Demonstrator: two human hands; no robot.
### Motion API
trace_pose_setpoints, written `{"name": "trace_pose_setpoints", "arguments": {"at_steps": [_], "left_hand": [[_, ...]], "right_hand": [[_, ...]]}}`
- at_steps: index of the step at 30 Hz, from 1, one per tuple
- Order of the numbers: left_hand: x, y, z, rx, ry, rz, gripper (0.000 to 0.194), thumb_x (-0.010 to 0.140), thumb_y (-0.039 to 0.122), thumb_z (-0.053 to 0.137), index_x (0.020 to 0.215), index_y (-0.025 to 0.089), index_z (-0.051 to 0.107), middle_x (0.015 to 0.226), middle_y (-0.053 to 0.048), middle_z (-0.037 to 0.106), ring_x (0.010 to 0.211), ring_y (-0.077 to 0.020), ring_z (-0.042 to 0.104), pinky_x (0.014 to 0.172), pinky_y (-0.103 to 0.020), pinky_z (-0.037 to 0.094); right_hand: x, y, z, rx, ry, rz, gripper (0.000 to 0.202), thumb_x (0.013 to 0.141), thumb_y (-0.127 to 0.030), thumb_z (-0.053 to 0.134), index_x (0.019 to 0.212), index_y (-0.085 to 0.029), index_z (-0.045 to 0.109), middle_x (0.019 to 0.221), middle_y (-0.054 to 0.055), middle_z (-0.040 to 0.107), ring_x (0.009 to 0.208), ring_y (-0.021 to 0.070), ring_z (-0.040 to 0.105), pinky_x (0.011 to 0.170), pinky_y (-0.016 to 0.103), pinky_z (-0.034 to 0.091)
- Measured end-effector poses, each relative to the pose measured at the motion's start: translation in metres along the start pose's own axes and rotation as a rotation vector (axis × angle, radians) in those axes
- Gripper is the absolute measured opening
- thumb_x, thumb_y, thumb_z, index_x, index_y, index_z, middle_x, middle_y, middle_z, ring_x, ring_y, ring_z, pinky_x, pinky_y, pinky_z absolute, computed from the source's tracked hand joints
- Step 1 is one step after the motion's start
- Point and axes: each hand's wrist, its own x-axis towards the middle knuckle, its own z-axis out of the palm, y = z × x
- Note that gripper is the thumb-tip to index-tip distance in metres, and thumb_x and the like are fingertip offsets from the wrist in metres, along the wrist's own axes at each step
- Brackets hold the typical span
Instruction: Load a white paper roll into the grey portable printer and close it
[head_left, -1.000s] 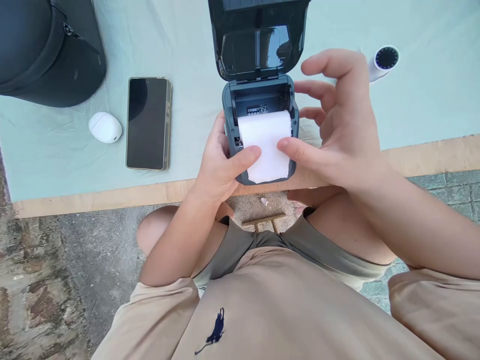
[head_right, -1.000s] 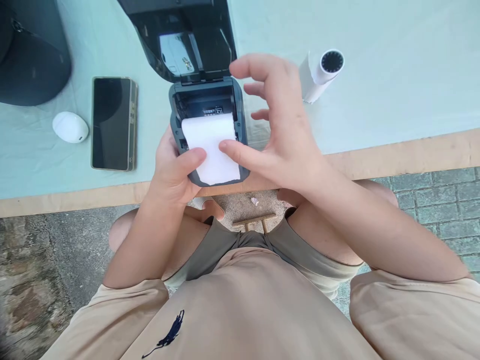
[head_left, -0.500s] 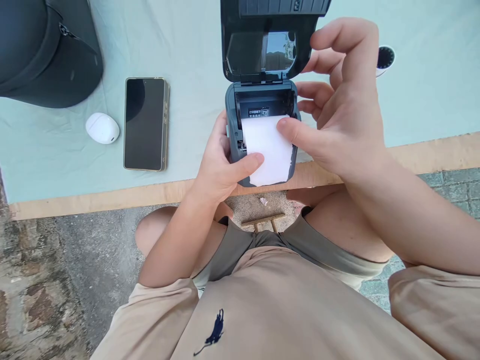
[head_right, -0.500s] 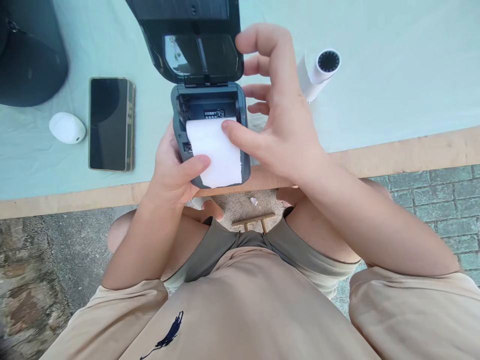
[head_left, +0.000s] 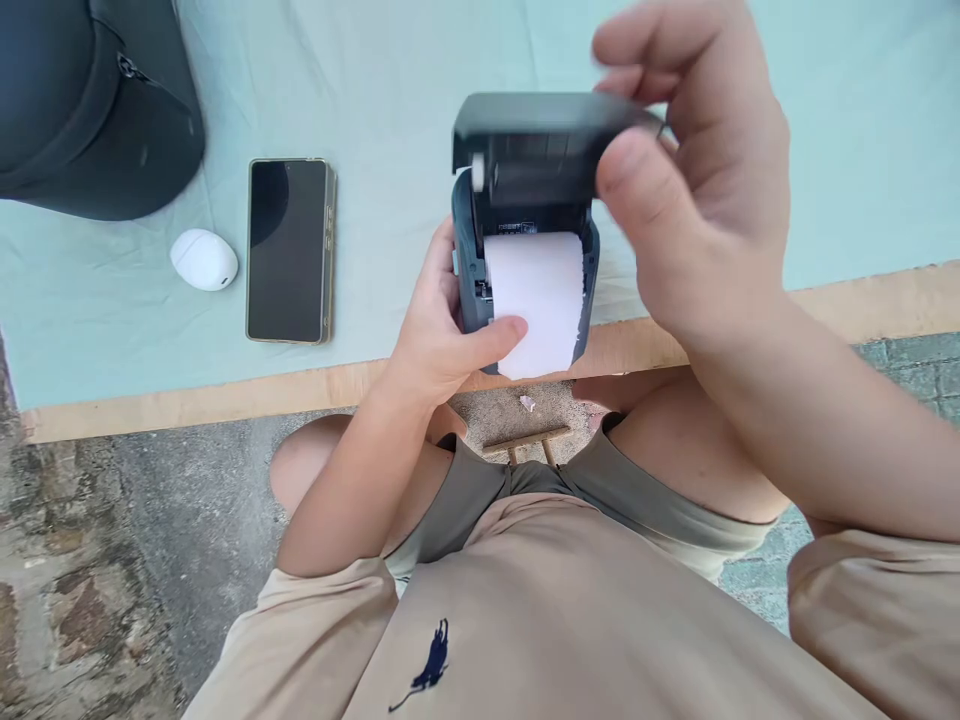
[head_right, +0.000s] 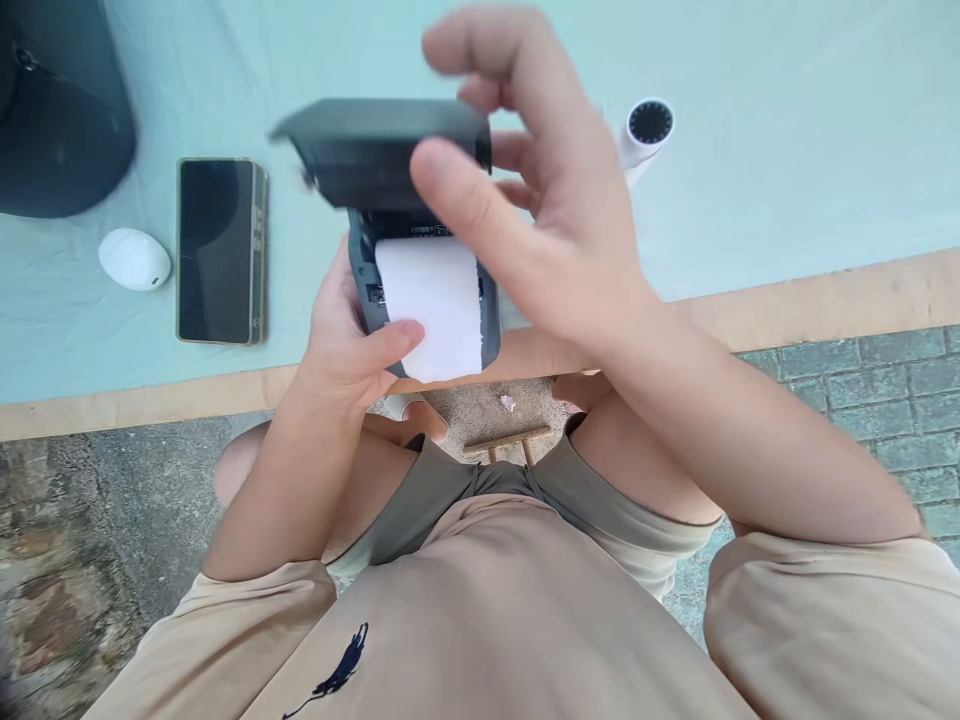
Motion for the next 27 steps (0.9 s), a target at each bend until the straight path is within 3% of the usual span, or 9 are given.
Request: {"name": "trace_pose_setpoints", "arguments": {"at_steps": [4,8,11,14,18,21,27], "left_hand": [[0.0,-0.001,0.001,-0.029,0.0,0.0,0.053,0.064,0.028,0.076,0.107,0.022,0.046,0.099,-0.004,0.064,0.093,-0.0238,0.068,0.074,-0.035,0.059],[0.002,-0.006,-0.001,-0.042,-0.007,0.025,0.055,0.061,0.03,0.078,0.105,0.023,0.044,0.097,-0.002,0.064,0.087,-0.0224,0.07,0.07,-0.034,0.06],[0.003,-0.009,-0.004,-0.02,0.0,0.039,0.06,0.059,0.032,0.079,0.106,0.024,0.044,0.098,-0.001,0.064,0.088,-0.0224,0.07,0.069,-0.032,0.06],[0.001,-0.009,-0.006,0.009,-0.011,0.054,0.061,0.058,0.031,0.08,0.108,0.025,0.046,0.104,-0.002,0.062,0.097,-0.0238,0.067,0.074,-0.032,0.059],[-0.002,-0.005,-0.004,-0.039,-0.082,0.057,0.063,0.064,0.04,0.076,0.116,0.029,0.044,0.111,-0.004,0.06,0.106,-0.0275,0.064,0.074,-0.035,0.059],[-0.002,-0.002,0.001,-0.122,-0.051,0.043,0.062,0.07,0.051,0.069,0.121,0.032,0.04,0.118,-0.004,0.058,0.118,-0.0301,0.057,0.083,-0.041,0.057],[-0.003,0.004,0.01,-0.092,0.062,-0.005,0.047,0.078,0.042,0.066,0.118,0.031,0.043,0.116,-0.003,0.06,0.121,-0.0282,0.055,0.091,-0.043,0.054]], "right_hand": [[-0.005,0.011,-0.001,-0.096,-0.065,-0.132,0.029,0.08,-0.033,0.059,0.106,-0.023,0.052,0.113,0.004,0.051,0.118,0.0191,0.047,0.086,0.032,0.054],[-0.007,0.018,-0.003,-0.162,-0.137,-0.151,0.034,0.074,-0.027,0.062,0.104,-0.027,0.049,0.108,0.005,0.048,0.125,0.022,0.041,0.088,0.037,0.053],[-0.007,0.019,-0.005,-0.138,-0.159,-0.158,0.033,0.073,-0.029,0.06,0.104,-0.025,0.049,0.11,0.005,0.047,0.126,0.0222,0.04,0.096,0.04,0.05],[-0.007,0.018,-0.006,0.013,-0.17,-0.1,0.035,0.078,-0.034,0.057,0.112,-0.026,0.047,0.121,0.004,0.044,0.117,0.0181,0.048,0.099,0.036,0.049],[-0.01,0.016,-0.002,0.171,-0.244,0.034,0.045,0.081,-0.035,0.06,0.12,-0.029,0.04,0.132,0.002,0.04,0.108,0.013,0.055,0.089,0.027,0.054],[-0.012,0.016,0.0,0.233,-0.318,0.112,0.051,0.082,-0.034,0.059,0.124,-0.029,0.031,0.133,0.002,0.039,0.1,0.0114,0.056,0.075,0.026,0.056],[-0.01,0.018,0.0,0.165,-0.307,0.034,0.046,0.081,-0.034,0.061,0.119,-0.027,0.036,0.127,0.003,0.042,0.098,0.0103,0.054,0.068,0.021,0.053]]}}
